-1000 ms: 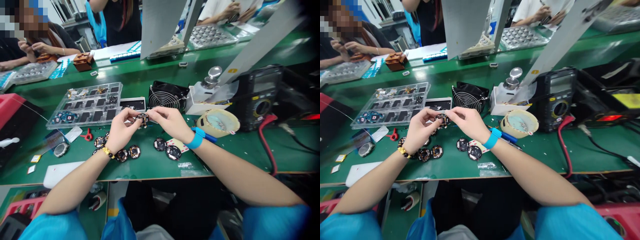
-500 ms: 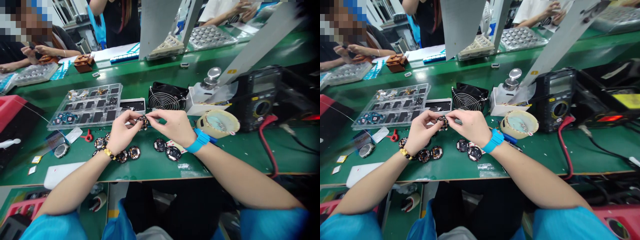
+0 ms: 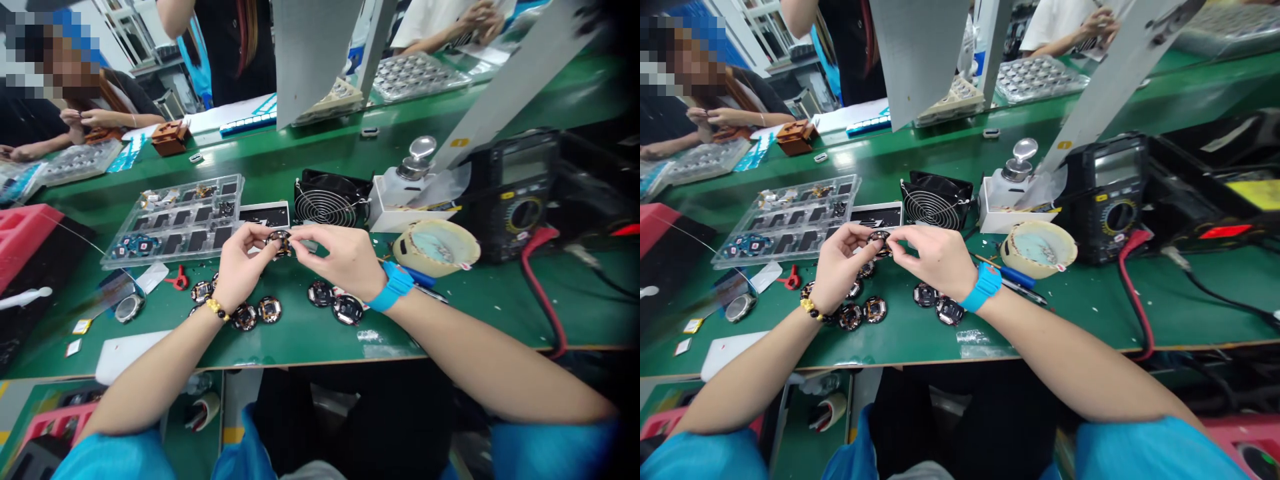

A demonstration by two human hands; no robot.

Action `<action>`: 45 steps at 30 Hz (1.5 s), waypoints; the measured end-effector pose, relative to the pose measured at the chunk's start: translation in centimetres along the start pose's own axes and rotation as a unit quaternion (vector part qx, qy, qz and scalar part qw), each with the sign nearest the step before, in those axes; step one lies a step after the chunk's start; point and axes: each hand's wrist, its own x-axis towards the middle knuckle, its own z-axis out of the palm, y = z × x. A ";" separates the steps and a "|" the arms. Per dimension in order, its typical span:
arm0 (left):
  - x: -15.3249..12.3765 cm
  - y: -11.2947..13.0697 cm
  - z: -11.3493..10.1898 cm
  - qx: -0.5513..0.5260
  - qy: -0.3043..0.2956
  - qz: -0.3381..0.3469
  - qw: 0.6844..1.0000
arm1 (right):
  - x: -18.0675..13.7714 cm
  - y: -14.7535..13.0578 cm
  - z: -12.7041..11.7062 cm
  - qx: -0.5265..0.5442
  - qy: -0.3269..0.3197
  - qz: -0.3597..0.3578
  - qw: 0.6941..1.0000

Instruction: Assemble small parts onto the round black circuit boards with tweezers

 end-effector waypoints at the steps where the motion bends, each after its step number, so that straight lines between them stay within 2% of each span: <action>1: 0.1 -0.1 0.0 0.001 0.001 0.004 1.000 | 0.0 0.0 0.0 0.009 -0.003 -0.003 1.000; 5: 0.3 -0.2 -0.1 -0.002 0.005 0.020 1.000 | 0.1 -0.2 -0.3 0.041 -0.010 -0.005 0.999; 10: 0.2 0.1 -0.2 -0.004 -0.004 0.035 0.999 | 0.3 -0.6 -0.8 0.074 -0.018 0.031 0.997; 14: -0.2 0.5 -0.1 0.005 -0.020 0.043 0.999 | 0.4 -0.5 -0.8 0.063 -0.022 0.028 0.997; 22: -0.5 0.6 0.3 -0.002 -0.015 0.027 1.000 | 0.3 0.0 -0.5 0.055 -0.019 -0.012 0.998; 33: -0.4 0.8 0.2 0.012 -0.002 0.050 0.999 | 0.2 0.6 -0.5 0.029 -0.014 -0.013 0.999; 45: -0.3 1.0 0.0 0.009 -0.011 0.046 0.999 | 0.4 0.8 -0.6 0.071 -0.046 0.013 0.996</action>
